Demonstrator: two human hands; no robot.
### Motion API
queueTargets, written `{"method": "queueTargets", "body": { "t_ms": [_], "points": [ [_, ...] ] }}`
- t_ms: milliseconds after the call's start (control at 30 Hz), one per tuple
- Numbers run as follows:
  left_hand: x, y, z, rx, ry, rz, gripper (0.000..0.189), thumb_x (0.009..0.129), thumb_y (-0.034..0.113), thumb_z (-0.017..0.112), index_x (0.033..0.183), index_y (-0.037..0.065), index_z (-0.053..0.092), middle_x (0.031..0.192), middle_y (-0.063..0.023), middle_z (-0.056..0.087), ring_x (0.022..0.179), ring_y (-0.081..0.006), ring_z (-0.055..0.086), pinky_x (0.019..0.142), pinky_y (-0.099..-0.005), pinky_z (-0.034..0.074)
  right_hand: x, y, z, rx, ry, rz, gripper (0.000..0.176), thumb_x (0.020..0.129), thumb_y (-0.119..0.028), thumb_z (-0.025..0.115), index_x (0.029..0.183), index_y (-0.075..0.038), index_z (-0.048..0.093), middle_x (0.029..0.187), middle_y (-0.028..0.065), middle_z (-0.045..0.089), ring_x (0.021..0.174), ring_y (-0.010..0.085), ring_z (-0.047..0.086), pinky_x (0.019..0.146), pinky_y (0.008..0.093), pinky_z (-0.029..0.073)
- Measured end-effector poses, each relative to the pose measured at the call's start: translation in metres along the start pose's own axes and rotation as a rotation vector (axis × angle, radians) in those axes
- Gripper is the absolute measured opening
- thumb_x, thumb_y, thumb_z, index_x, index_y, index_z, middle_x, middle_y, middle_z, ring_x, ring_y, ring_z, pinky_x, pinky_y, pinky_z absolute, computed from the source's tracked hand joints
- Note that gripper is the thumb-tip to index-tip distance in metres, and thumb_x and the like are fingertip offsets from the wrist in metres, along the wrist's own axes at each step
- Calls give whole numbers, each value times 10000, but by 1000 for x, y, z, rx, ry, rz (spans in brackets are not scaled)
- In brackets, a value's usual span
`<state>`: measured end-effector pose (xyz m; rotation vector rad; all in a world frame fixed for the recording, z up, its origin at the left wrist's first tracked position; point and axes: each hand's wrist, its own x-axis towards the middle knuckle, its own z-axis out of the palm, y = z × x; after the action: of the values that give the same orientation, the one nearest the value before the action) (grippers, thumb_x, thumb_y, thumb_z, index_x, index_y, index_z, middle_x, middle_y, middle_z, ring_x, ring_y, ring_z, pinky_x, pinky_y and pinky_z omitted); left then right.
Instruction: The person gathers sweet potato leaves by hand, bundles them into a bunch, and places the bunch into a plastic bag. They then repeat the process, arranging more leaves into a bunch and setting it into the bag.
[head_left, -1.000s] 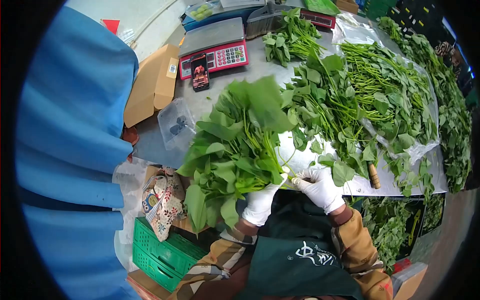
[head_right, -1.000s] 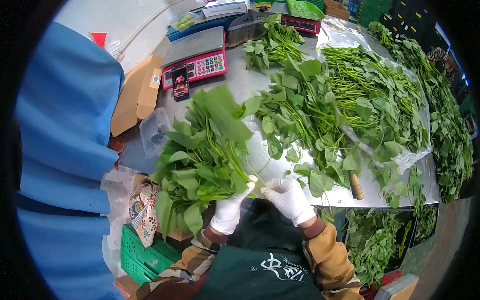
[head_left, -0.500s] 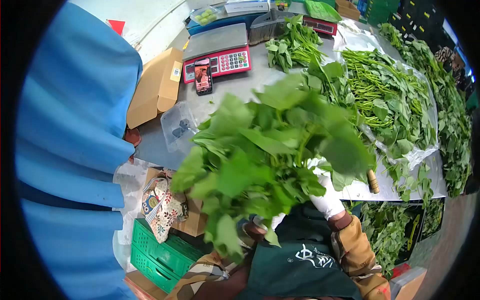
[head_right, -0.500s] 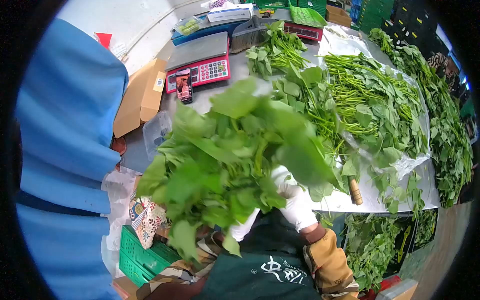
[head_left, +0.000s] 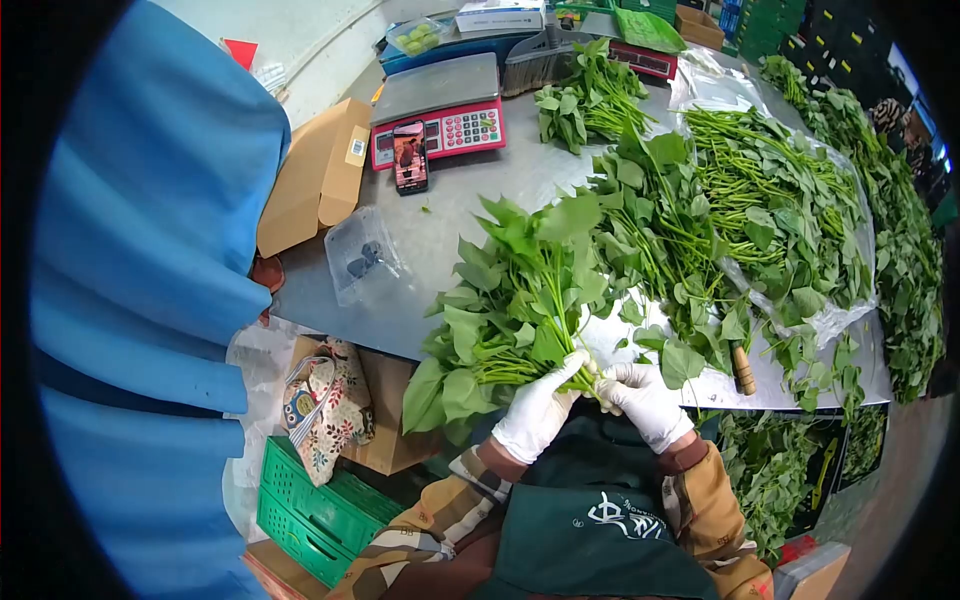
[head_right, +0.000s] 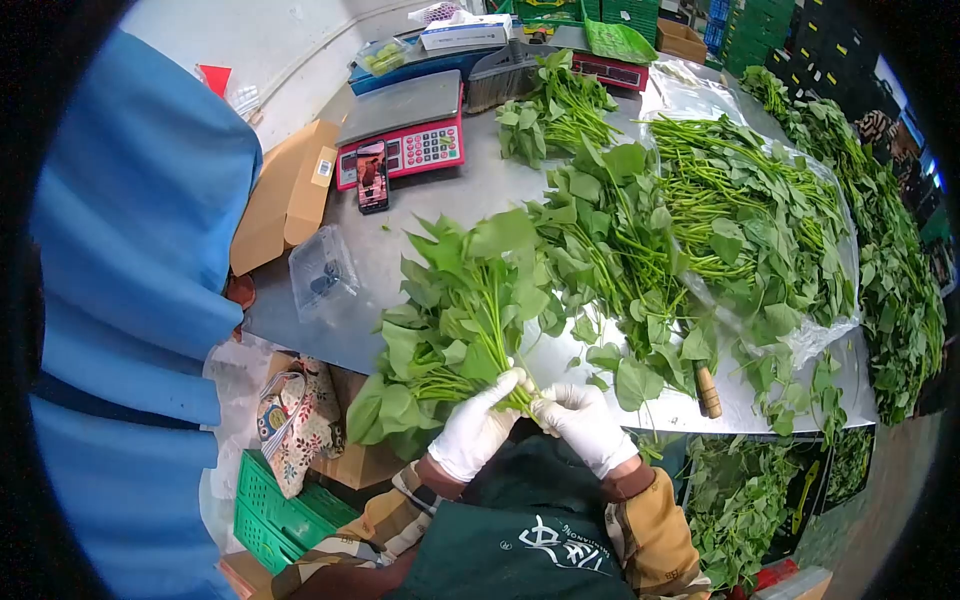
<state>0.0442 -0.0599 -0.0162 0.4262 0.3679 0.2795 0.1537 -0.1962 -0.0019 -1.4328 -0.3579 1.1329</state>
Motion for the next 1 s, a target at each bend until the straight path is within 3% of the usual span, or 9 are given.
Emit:
{"method": "queueTargets", "body": {
  "t_ms": [100,167,300,400,533,700,800,933,1000],
  "points": [
    [0,-10,-7,356,62,156,187,927,39,579,1113,32,565,976,-78,628,930,-183,600,869,-340,483,3,5,1,-259,50,-70,122,889,-140,657,887,-18,665,736,1,630,621,58,522,589,214,429],
    [1,-21,-16,551,126,236,183,941,42,550,1123,27,551,975,-76,616,931,-181,592,862,-339,480,2,6,5,-208,68,-69,103,887,-123,651,879,-21,662,729,2,626,617,62,520,587,215,428],
    [-3,2,7,84,-100,54,187,972,74,508,1156,40,509,968,-79,587,908,-208,585,823,-362,493,-7,12,2,200,-49,-101,70,883,-80,634,875,-15,658,723,16,622,607,74,518,586,217,426],
    [-3,-1,10,-144,-22,-95,178,977,100,514,1146,44,514,962,-80,590,909,-214,586,824,-361,487,-7,25,3,413,-45,-173,66,878,-46,621,901,1,662,723,43,627,592,90,518,574,212,420],
    [-9,-6,8,-71,-82,-133,159,965,90,538,1098,14,582,953,-91,642,883,-198,623,755,-348,529,-15,19,-14,435,-194,-2,85,869,-35,627,925,14,667,767,81,654,582,102,523,555,209,416],
    [-12,-2,10,-57,-76,-233,194,953,45,534,1144,14,528,1007,-91,598,911,-200,608,876,-342,497,-22,28,-24,443,-281,-9,99,846,-39,657,929,12,671,823,118,674,580,102,525,516,210,374],
    [-11,-5,11,-74,-197,-234,178,955,51,530,1131,20,530,1008,-94,598,923,-204,605,892,-363,496,-26,28,-24,468,-260,-43,99,840,-41,660,923,12,670,828,126,674,589,101,527,523,206,377],
    [-10,-13,19,-266,-25,-153,166,964,79,527,1122,34,548,992,-86,609,932,-206,596,916,-391,489,-32,13,-18,581,-238,-79,91,830,-42,666,902,13,667,833,135,669,611,98,530,544,203,396],
    [3,-3,17,-426,7,-123,162,968,99,527,1114,38,563,979,-82,615,933,-208,592,922,-397,486,-41,9,-7,569,-375,-185,96,826,-41,672,892,28,664,854,151,664,621,105,531,563,207,414]
  ]
}}
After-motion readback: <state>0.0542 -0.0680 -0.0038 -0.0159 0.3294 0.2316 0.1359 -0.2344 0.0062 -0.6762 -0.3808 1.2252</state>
